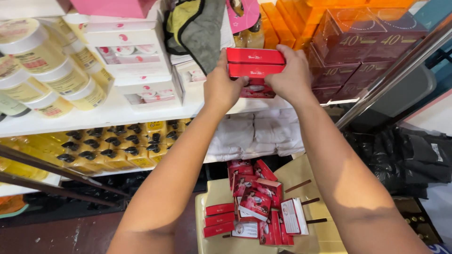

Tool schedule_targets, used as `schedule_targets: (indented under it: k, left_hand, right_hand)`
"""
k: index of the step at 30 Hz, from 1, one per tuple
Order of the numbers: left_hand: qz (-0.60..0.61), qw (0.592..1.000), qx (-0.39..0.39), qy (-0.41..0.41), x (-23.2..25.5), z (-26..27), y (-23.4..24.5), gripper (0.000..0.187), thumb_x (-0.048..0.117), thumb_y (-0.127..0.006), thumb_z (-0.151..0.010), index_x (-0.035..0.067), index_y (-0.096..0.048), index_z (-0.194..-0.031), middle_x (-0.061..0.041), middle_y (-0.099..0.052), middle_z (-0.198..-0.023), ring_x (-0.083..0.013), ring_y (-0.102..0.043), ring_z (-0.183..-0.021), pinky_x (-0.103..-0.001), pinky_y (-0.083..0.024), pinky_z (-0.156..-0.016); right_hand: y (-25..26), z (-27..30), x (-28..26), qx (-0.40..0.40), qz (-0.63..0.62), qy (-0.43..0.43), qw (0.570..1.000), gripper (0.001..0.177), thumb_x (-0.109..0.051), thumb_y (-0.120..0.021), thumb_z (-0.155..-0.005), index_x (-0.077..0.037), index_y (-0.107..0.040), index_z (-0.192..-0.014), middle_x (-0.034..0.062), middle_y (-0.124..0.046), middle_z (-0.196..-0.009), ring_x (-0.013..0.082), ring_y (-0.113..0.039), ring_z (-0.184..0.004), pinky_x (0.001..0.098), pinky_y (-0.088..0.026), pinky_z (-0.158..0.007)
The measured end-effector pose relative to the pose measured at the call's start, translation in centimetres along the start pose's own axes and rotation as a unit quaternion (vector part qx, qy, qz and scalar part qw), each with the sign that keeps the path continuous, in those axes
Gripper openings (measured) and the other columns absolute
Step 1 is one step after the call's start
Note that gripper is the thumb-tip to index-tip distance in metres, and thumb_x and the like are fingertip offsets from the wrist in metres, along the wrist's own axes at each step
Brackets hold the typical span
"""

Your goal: The person wipes red cosmetic boxes with a cloth and places them on a white shelf. They repeatedly pick up boxes from a lower area, clean them, and arrange them neatly on the shelf alongside other skincare products.

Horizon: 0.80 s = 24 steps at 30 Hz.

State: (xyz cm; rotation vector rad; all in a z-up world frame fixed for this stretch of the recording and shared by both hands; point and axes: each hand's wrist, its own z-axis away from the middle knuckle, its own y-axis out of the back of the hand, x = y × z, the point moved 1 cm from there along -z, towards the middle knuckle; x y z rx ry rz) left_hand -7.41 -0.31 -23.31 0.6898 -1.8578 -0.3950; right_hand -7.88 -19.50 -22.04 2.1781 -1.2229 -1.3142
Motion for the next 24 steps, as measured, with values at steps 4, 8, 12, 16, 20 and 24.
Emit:
schedule_targets:
  k: [4, 8, 12, 16, 20, 24]
  left_hand:
    - [0.005, 1.000, 0.009, -0.027, -0.7, -1.1, -1.5, 0.098, 0.027, -0.085, -0.074, 0.003, -0.034, -0.154, -0.024, -0.074, -0.105, -0.0402, -0.071, -0.100, -0.047, -0.055, -0.087]
    - [-0.028, 0.999, 0.008, -0.017, -1.4, -1.6, -4.0, 0.103, 0.026, -0.084, -0.078, -0.002, -0.023, -0.156, -0.028, -0.071, -0.107, -0.0447, -0.069, -0.100, -0.050, -0.055, -0.087]
    - [0.006, 0.993, 0.069, -0.091, -2.4, -0.5, -6.2, 0.115, 0.018, -0.082, -0.077, -0.001, -0.001, -0.156, -0.039, -0.052, -0.140, -0.0504, -0.068, -0.098, -0.052, -0.057, -0.079]
    - [0.015, 0.999, 0.036, -0.029, -0.8, 0.5, -5.8, 0.116, 0.021, -0.078, -0.082, 0.007, 0.008, -0.159, -0.035, -0.046, -0.148, -0.0504, -0.068, -0.098, -0.052, -0.057, -0.081]
    - [-0.088, 0.995, 0.034, -0.032, -3.4, 0.5, -8.2, 0.088, 0.028, -0.066, -0.094, 0.012, -0.013, -0.163, -0.035, -0.048, -0.148, -0.0489, -0.066, -0.101, -0.050, -0.056, -0.088]
    - [-0.140, 0.985, 0.047, -0.092, -4.3, 0.0, -8.4, 0.067, 0.033, -0.065, -0.096, 0.011, -0.043, -0.156, -0.044, -0.044, -0.145, -0.0498, -0.061, -0.114, -0.050, -0.054, -0.095]
  right_hand:
    - [-1.8, -1.5, 1.8, -0.011, -0.002, -0.006, 1.000, 0.081, -0.018, -0.084, -0.061, -0.007, -0.062, -0.138, 0.0217, -0.060, -0.120, 0.0387, -0.060, -0.113, 0.0443, -0.049, -0.097]
    - [-4.5, -3.3, 5.1, -0.002, 0.001, 0.034, 0.999, 0.080, -0.014, -0.080, -0.063, -0.006, -0.060, -0.140, 0.0266, -0.059, -0.121, 0.0439, -0.057, -0.116, 0.0458, -0.047, -0.104]
    - [-5.6, -3.4, 6.7, -0.048, 0.019, 0.012, 0.999, 0.084, -0.014, -0.076, -0.063, -0.009, -0.057, -0.144, 0.0277, -0.058, -0.124, 0.0449, -0.053, -0.121, 0.0454, -0.044, -0.107]
    - [-6.7, -2.7, 7.1, -0.078, 0.075, 0.030, 0.994, 0.088, -0.022, -0.081, -0.067, -0.010, -0.050, -0.149, 0.0276, -0.054, -0.132, 0.0471, -0.048, -0.124, 0.0487, -0.040, -0.110]
    - [-5.1, -1.3, 4.0, -0.134, 0.130, 0.027, 0.982, 0.101, -0.024, -0.083, -0.069, -0.010, -0.033, -0.156, 0.0193, -0.044, -0.142, 0.0477, -0.043, -0.130, 0.0525, -0.043, -0.102]
    - [-5.0, -1.5, 4.0, -0.162, 0.100, 0.029, 0.981, 0.104, -0.023, -0.083, -0.069, -0.008, -0.029, -0.156, 0.0170, -0.037, -0.150, 0.0464, -0.047, -0.126, 0.0513, -0.046, -0.102]
